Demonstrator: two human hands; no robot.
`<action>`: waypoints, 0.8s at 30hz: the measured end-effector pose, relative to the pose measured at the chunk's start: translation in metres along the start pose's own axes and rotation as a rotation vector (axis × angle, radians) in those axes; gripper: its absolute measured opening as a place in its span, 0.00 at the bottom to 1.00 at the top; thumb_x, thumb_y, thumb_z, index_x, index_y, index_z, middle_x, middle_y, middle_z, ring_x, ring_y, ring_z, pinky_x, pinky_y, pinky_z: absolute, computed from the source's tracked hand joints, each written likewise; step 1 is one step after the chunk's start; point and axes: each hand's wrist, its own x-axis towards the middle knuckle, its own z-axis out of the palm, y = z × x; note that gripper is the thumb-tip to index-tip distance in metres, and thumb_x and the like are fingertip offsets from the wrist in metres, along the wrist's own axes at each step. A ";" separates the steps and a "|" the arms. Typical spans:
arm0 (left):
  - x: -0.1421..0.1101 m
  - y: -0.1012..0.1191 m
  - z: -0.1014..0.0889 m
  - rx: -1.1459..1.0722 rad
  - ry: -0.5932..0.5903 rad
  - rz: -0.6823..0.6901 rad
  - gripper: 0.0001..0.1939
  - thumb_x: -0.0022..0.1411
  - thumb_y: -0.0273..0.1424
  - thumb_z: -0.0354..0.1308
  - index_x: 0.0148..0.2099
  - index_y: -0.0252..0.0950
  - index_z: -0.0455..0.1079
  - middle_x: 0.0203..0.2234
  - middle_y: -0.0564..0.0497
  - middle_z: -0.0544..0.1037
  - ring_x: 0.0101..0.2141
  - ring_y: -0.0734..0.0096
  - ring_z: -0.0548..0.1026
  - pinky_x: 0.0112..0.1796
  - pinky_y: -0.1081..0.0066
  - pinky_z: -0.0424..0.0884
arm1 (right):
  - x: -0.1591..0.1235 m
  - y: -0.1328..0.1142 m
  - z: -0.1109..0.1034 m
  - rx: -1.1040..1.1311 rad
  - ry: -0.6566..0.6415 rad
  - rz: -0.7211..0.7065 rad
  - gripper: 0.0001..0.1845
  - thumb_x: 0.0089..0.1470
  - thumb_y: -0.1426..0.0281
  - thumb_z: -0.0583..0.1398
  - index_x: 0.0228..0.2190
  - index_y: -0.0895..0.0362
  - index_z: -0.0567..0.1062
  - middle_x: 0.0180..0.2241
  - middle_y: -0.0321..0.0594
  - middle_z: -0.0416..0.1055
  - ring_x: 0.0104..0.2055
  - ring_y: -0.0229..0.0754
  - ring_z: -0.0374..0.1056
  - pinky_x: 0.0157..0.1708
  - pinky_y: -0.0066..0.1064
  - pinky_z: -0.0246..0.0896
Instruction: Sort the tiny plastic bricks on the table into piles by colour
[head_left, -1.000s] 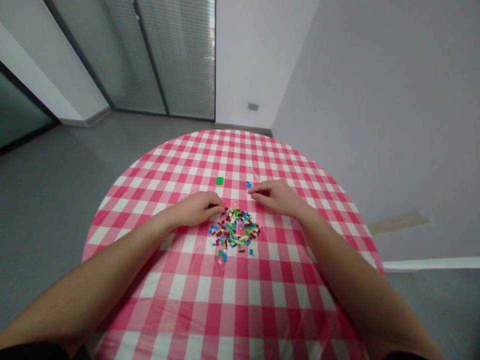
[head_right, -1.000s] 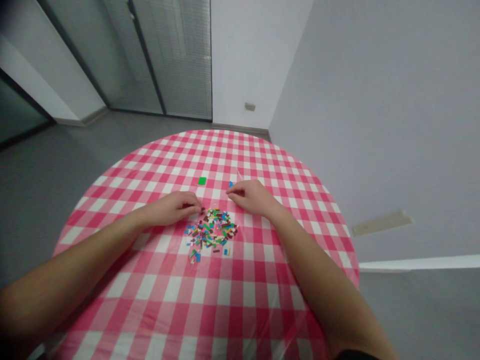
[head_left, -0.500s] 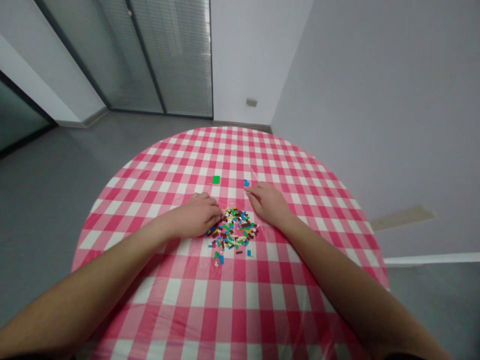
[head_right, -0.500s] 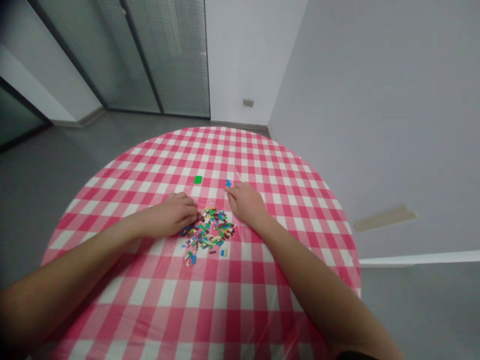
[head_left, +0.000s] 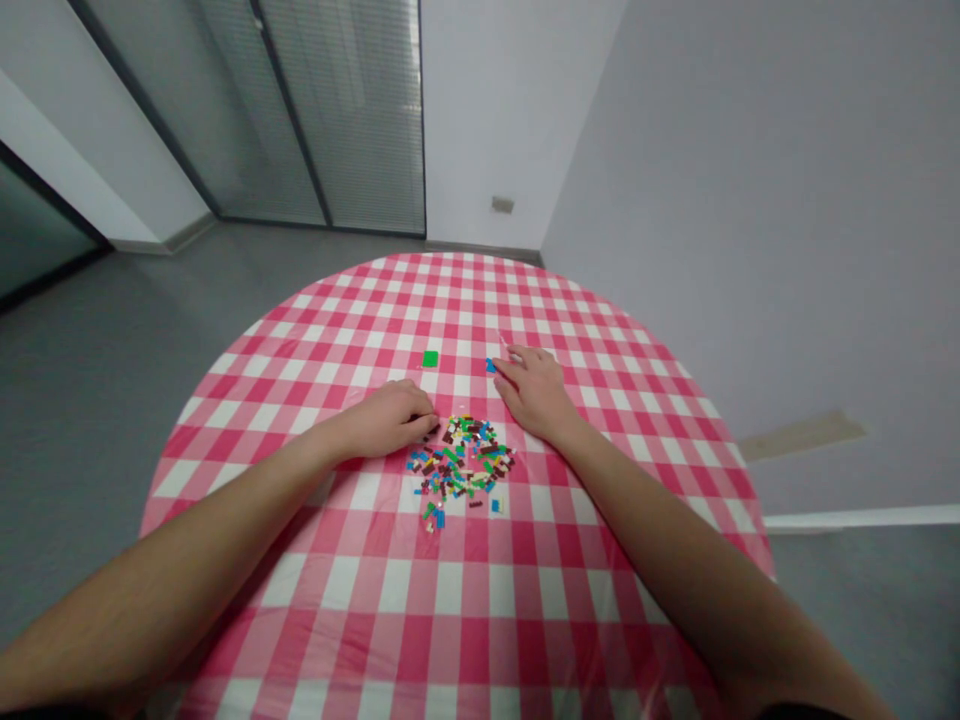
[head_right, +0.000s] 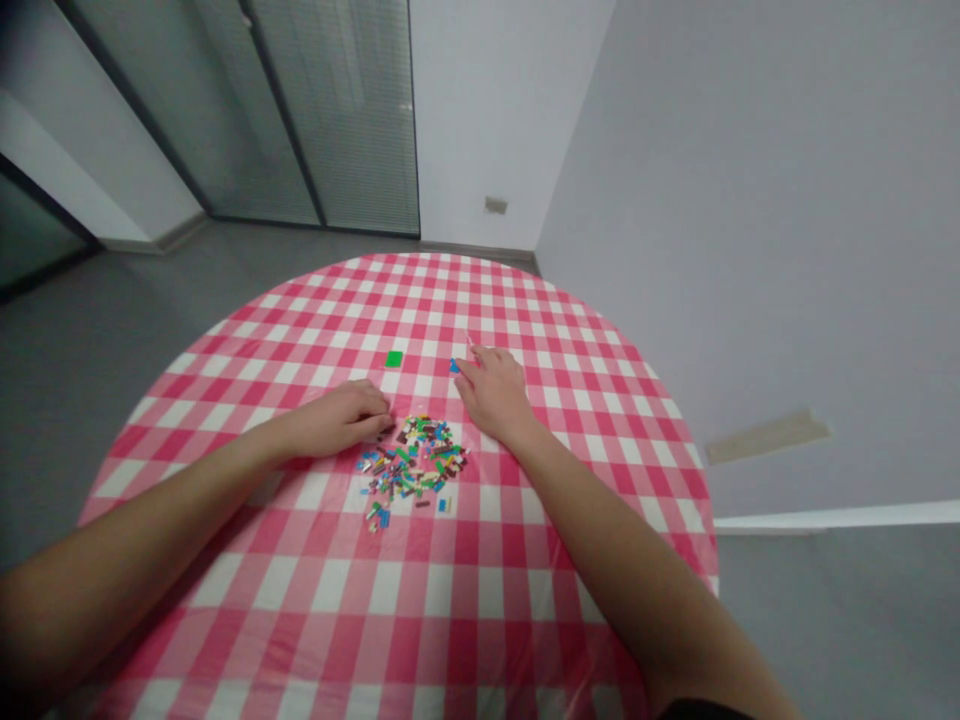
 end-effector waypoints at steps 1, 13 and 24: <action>0.000 0.000 0.000 0.001 0.000 0.000 0.19 0.68 0.30 0.48 0.24 0.36 0.69 0.19 0.52 0.71 0.25 0.70 0.66 0.39 0.68 0.63 | 0.001 0.000 0.000 -0.001 0.004 0.006 0.22 0.67 0.62 0.52 0.55 0.54 0.77 0.61 0.51 0.67 0.61 0.60 0.60 0.59 0.55 0.56; -0.001 0.001 0.000 -0.011 -0.001 -0.013 0.19 0.68 0.29 0.49 0.25 0.36 0.72 0.21 0.52 0.75 0.26 0.70 0.69 0.39 0.69 0.63 | 0.003 0.005 0.007 0.007 -0.029 0.035 0.23 0.68 0.57 0.52 0.57 0.51 0.76 0.66 0.50 0.62 0.65 0.61 0.58 0.60 0.57 0.56; 0.000 -0.001 0.001 0.002 -0.001 -0.004 0.19 0.69 0.29 0.49 0.26 0.35 0.73 0.21 0.52 0.75 0.26 0.71 0.69 0.38 0.70 0.62 | 0.004 0.008 0.008 0.035 0.023 0.011 0.23 0.68 0.58 0.52 0.56 0.54 0.76 0.64 0.51 0.65 0.64 0.59 0.60 0.61 0.55 0.55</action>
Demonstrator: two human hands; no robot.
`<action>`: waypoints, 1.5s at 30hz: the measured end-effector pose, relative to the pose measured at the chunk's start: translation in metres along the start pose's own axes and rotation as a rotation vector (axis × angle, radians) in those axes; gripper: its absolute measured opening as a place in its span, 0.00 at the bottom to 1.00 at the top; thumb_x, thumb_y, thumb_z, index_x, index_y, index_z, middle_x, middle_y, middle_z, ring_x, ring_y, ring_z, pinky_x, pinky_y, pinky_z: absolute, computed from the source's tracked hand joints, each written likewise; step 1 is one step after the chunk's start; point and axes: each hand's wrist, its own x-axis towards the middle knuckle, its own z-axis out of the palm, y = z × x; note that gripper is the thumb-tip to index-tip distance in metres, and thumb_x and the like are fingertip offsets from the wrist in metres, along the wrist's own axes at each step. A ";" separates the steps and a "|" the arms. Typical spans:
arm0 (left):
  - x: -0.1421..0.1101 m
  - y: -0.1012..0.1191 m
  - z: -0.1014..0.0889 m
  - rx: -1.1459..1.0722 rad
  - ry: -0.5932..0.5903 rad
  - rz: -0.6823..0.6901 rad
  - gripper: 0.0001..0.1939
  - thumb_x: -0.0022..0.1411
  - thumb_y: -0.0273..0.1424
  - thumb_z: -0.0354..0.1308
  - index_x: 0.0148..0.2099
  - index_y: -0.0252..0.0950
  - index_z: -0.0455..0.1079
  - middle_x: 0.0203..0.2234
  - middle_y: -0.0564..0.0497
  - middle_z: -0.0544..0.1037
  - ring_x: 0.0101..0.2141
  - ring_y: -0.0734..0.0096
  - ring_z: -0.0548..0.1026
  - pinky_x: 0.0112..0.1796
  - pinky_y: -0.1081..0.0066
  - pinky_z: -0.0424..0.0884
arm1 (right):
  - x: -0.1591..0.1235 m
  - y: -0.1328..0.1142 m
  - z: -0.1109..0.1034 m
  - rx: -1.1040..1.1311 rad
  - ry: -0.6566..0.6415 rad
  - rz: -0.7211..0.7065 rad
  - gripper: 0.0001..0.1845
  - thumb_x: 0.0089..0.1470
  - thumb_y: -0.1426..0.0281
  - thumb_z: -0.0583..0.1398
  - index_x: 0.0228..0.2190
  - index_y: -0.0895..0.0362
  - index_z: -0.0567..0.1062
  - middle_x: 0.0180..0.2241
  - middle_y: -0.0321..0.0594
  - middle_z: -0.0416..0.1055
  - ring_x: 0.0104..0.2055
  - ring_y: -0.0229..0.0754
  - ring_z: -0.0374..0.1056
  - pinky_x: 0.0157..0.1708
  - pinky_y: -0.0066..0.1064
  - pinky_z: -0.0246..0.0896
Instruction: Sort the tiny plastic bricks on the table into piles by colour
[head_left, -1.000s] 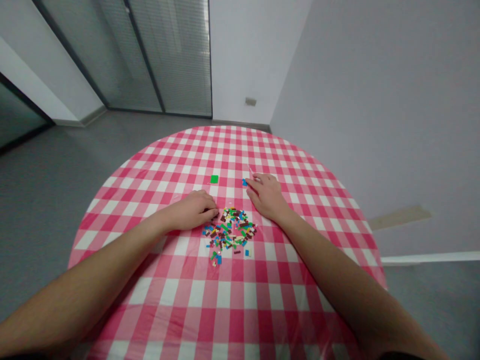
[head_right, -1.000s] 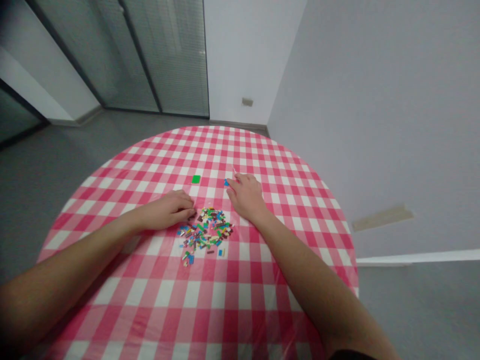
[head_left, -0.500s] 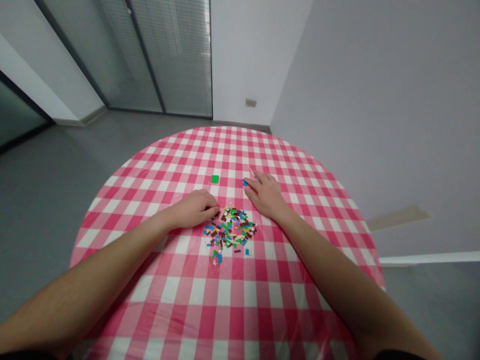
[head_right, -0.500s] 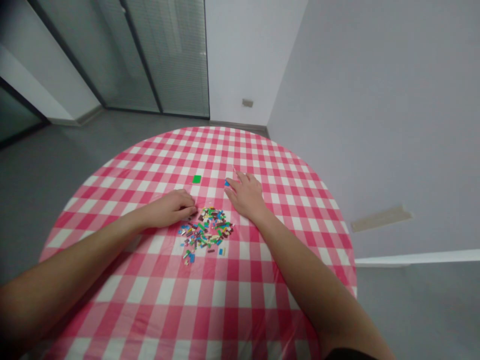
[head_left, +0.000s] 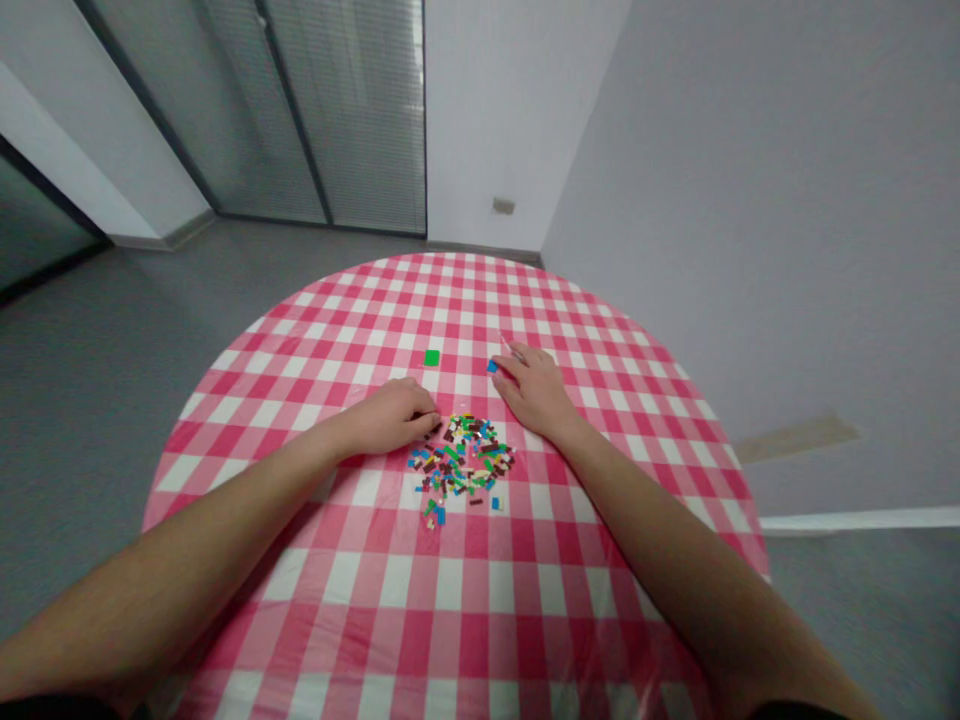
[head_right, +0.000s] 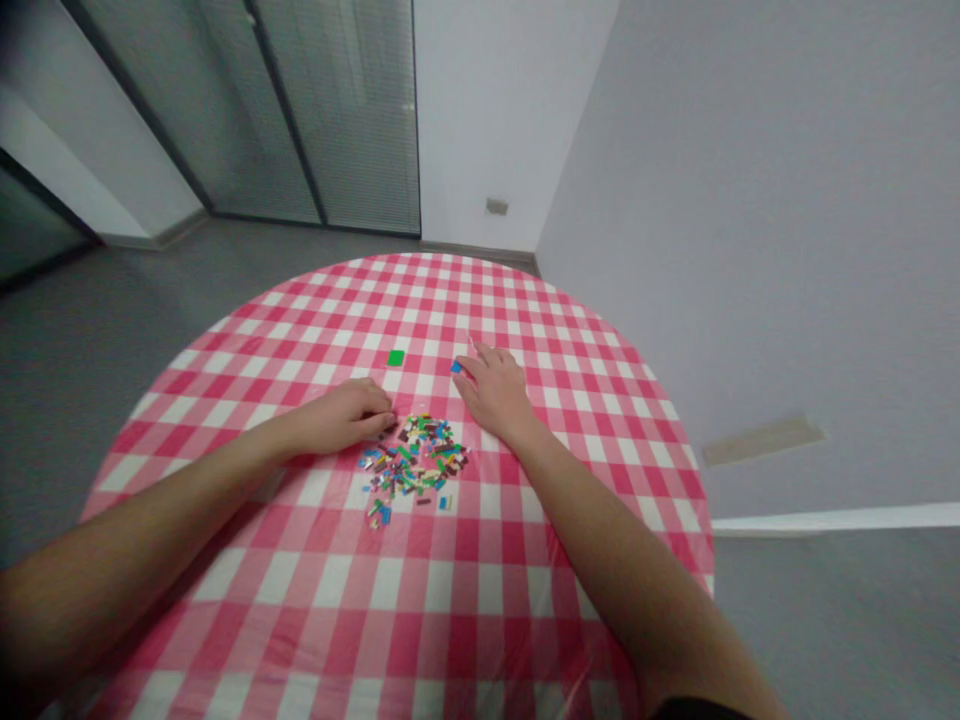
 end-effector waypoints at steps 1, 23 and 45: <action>0.000 0.000 0.000 0.003 0.002 -0.001 0.19 0.69 0.29 0.49 0.26 0.35 0.72 0.21 0.52 0.75 0.26 0.71 0.69 0.39 0.70 0.62 | 0.000 0.000 0.000 -0.002 0.021 -0.013 0.23 0.68 0.59 0.53 0.55 0.55 0.76 0.64 0.51 0.66 0.63 0.58 0.61 0.61 0.54 0.56; 0.001 0.000 0.000 -0.011 0.012 0.004 0.19 0.69 0.28 0.49 0.25 0.35 0.71 0.20 0.53 0.74 0.25 0.73 0.68 0.38 0.69 0.61 | 0.002 0.005 -0.007 0.166 -0.097 -0.189 0.18 0.68 0.66 0.51 0.45 0.55 0.81 0.54 0.46 0.77 0.65 0.57 0.62 0.64 0.60 0.51; 0.000 0.001 0.000 -0.005 0.010 -0.005 0.20 0.69 0.30 0.49 0.26 0.35 0.73 0.21 0.52 0.75 0.26 0.72 0.69 0.39 0.69 0.63 | 0.003 0.012 0.001 0.250 -0.069 -0.158 0.22 0.69 0.64 0.48 0.48 0.54 0.79 0.55 0.46 0.75 0.67 0.54 0.60 0.65 0.56 0.53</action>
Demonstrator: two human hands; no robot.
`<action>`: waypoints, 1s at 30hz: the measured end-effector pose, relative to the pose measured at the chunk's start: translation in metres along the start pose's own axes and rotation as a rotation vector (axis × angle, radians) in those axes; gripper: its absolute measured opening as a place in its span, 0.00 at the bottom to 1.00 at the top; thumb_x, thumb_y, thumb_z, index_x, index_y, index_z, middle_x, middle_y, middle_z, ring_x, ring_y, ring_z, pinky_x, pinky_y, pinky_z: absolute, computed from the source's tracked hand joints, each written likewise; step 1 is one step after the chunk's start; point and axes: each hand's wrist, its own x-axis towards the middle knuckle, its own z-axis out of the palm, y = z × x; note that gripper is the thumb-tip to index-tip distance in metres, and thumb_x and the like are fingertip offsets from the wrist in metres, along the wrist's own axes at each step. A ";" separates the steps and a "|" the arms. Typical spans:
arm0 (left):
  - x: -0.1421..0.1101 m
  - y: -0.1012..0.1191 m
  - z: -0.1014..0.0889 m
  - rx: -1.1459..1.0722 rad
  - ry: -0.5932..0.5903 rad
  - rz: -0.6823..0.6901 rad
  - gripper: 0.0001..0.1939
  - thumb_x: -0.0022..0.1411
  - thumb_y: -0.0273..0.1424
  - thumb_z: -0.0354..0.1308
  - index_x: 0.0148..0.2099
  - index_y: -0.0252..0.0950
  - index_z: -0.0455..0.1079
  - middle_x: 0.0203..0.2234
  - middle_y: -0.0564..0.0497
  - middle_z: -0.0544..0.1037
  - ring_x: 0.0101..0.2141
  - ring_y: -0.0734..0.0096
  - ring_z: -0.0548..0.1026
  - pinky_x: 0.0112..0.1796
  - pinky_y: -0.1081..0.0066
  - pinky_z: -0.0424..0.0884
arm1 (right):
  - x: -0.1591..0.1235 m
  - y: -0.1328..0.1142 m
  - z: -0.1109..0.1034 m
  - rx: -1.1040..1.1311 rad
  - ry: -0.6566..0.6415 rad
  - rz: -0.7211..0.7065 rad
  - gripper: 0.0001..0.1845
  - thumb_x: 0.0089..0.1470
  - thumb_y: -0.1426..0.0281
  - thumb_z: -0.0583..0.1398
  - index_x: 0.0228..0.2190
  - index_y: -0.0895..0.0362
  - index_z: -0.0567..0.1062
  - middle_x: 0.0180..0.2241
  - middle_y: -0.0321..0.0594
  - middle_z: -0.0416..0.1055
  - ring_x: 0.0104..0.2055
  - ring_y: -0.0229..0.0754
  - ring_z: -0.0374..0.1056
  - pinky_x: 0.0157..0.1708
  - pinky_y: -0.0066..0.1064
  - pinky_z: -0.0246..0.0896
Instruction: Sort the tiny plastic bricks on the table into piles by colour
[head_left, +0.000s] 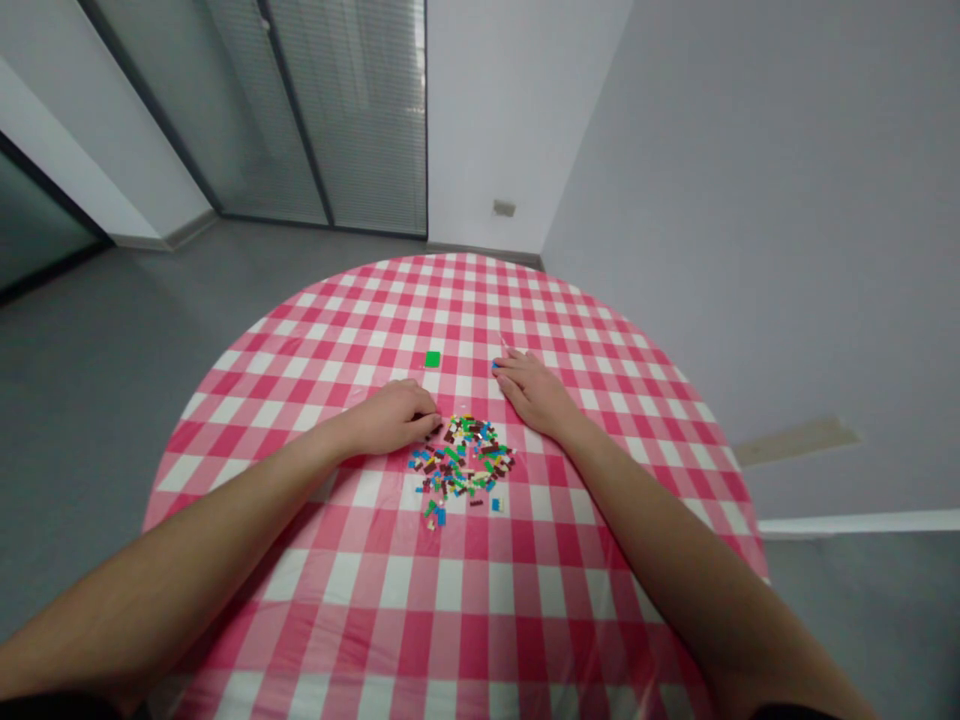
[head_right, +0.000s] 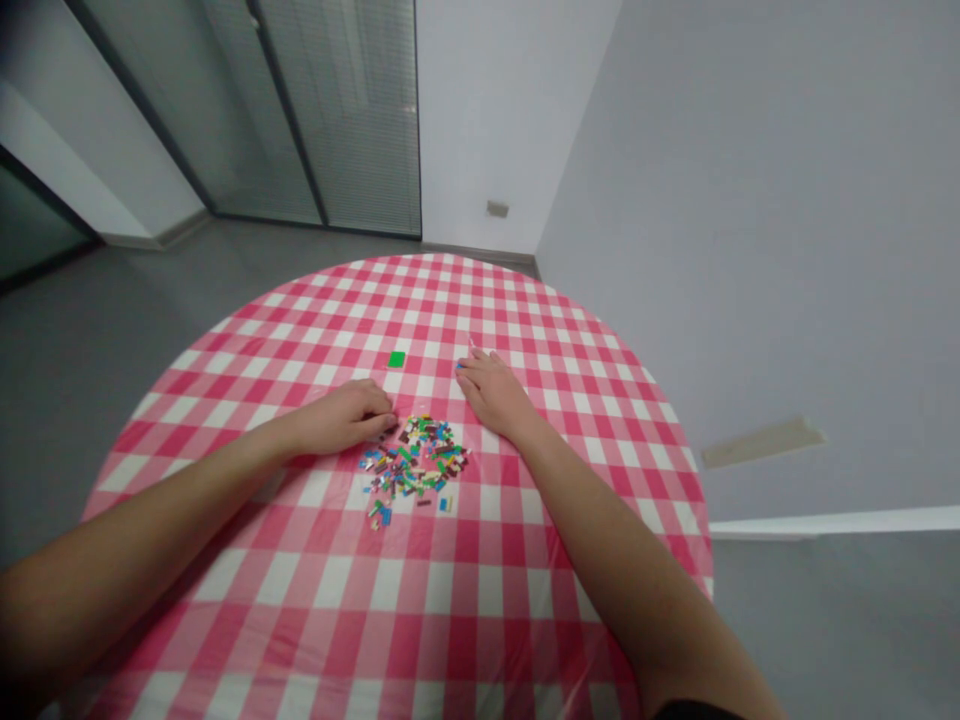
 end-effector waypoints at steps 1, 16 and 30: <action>0.000 0.000 0.000 0.001 0.003 0.003 0.20 0.69 0.30 0.48 0.26 0.35 0.72 0.21 0.52 0.75 0.26 0.72 0.69 0.39 0.69 0.63 | 0.000 0.000 0.000 -0.002 0.000 0.000 0.22 0.69 0.64 0.48 0.48 0.54 0.79 0.55 0.47 0.75 0.67 0.55 0.60 0.65 0.57 0.53; 0.001 0.000 0.000 -0.007 0.003 0.004 0.19 0.68 0.29 0.49 0.24 0.35 0.71 0.20 0.52 0.74 0.26 0.71 0.68 0.38 0.68 0.63 | -0.002 -0.015 -0.013 -0.030 0.114 -0.015 0.16 0.64 0.67 0.55 0.36 0.57 0.83 0.39 0.48 0.81 0.44 0.51 0.75 0.50 0.45 0.66; -0.017 -0.002 -0.018 -0.307 -0.150 0.053 0.05 0.54 0.24 0.59 0.32 0.36 0.75 0.30 0.50 0.79 0.33 0.69 0.74 0.39 0.70 0.69 | -0.009 -0.055 -0.017 0.206 -0.237 -0.068 0.09 0.60 0.70 0.61 0.34 0.55 0.83 0.31 0.40 0.81 0.29 0.39 0.71 0.31 0.31 0.60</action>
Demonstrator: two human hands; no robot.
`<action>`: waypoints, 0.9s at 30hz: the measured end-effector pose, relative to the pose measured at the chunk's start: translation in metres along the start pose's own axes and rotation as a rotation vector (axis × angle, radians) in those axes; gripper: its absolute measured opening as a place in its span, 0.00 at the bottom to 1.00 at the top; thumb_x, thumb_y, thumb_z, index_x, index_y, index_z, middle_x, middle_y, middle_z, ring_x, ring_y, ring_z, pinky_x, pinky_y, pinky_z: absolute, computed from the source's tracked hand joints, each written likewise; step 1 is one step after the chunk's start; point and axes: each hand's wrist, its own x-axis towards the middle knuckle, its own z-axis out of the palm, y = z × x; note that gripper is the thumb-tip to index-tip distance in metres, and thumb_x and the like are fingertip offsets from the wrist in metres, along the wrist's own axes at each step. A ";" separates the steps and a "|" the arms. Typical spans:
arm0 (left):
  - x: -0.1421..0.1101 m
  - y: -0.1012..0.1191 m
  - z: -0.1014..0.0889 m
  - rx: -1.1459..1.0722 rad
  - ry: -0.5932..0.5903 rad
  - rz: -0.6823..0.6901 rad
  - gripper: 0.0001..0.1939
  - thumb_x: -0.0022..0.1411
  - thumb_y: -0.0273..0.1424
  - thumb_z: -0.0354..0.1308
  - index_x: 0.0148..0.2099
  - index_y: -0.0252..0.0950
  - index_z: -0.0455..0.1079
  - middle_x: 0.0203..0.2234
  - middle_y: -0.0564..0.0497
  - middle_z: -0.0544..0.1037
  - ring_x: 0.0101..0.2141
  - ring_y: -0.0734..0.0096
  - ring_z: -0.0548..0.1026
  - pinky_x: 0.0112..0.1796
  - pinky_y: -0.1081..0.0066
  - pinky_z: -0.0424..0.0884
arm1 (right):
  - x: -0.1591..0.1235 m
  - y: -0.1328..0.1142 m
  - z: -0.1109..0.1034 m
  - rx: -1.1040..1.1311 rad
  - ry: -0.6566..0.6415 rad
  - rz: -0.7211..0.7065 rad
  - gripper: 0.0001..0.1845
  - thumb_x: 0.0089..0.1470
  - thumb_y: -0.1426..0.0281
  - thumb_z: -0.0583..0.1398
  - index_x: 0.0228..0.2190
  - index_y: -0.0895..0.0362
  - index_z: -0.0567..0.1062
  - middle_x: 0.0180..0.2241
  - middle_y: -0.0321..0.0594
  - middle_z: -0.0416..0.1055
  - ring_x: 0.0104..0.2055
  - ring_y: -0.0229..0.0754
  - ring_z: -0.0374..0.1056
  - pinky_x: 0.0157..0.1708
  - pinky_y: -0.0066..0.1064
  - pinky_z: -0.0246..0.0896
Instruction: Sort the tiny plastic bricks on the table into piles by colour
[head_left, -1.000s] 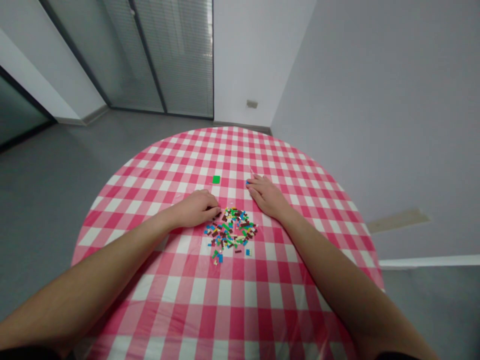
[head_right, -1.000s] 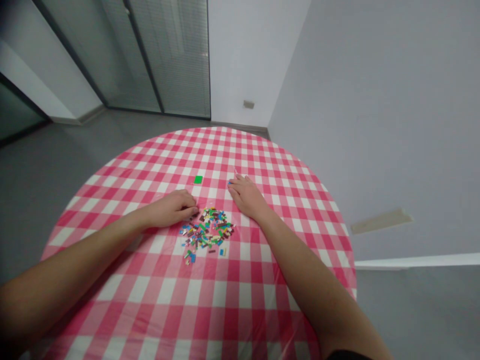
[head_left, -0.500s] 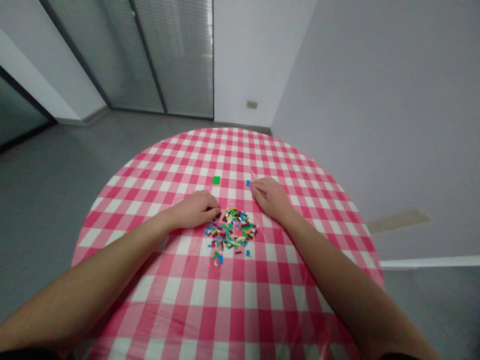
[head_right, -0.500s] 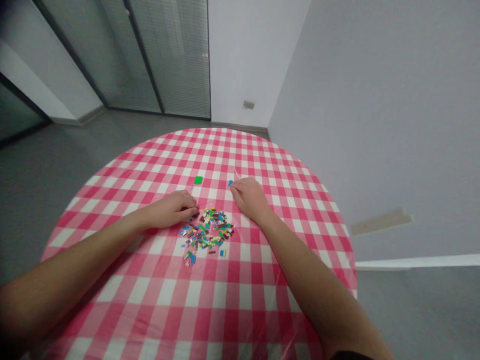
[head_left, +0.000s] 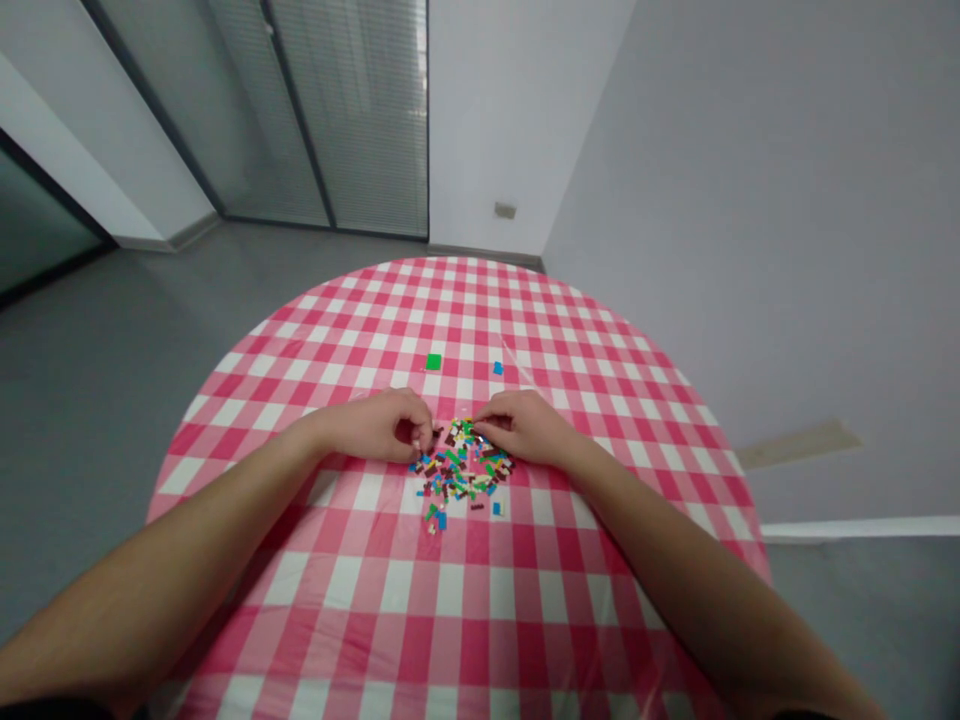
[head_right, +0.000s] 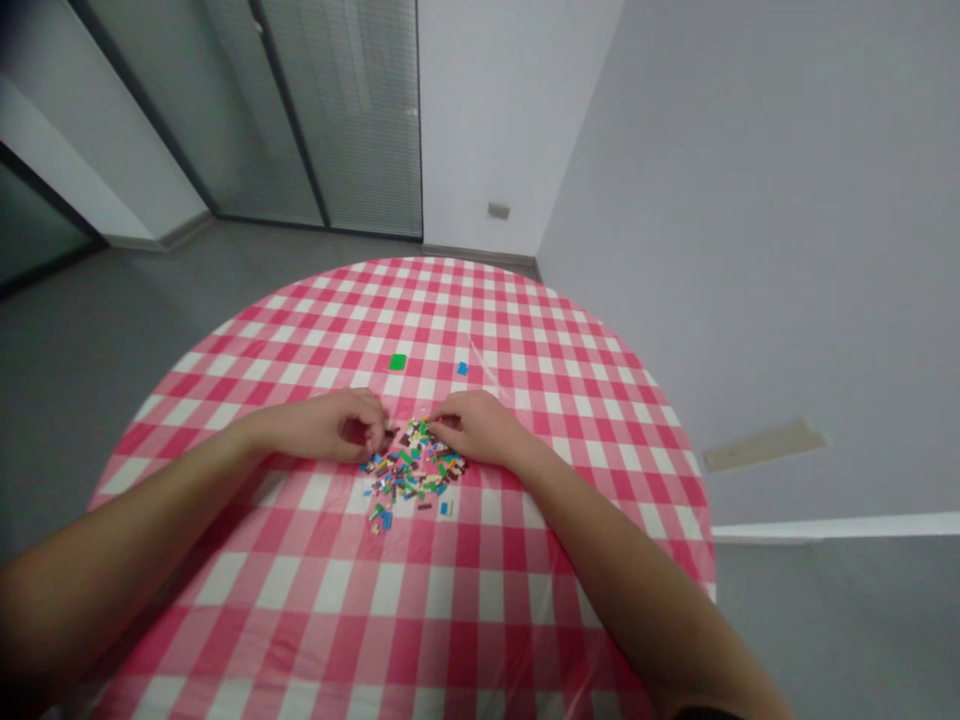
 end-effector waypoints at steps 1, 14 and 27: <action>0.000 0.000 0.001 0.024 -0.003 0.005 0.05 0.54 0.24 0.59 0.32 0.36 0.76 0.30 0.50 0.79 0.34 0.69 0.74 0.40 0.70 0.69 | 0.000 0.001 0.001 0.004 0.007 0.002 0.09 0.60 0.70 0.61 0.34 0.55 0.83 0.31 0.40 0.81 0.29 0.39 0.71 0.30 0.31 0.60; 0.006 0.012 0.009 0.124 -0.018 0.027 0.05 0.63 0.29 0.61 0.35 0.38 0.78 0.32 0.49 0.81 0.36 0.67 0.76 0.40 0.70 0.66 | -0.001 0.009 0.004 0.052 0.106 0.041 0.11 0.59 0.70 0.60 0.32 0.55 0.83 0.30 0.40 0.81 0.31 0.41 0.73 0.31 0.30 0.61; 0.009 0.012 0.013 0.101 -0.037 -0.017 0.07 0.63 0.25 0.59 0.32 0.36 0.75 0.30 0.50 0.77 0.34 0.69 0.72 0.38 0.72 0.65 | -0.001 0.012 0.008 0.107 0.198 0.077 0.11 0.58 0.70 0.60 0.34 0.54 0.84 0.33 0.40 0.82 0.33 0.42 0.76 0.34 0.31 0.66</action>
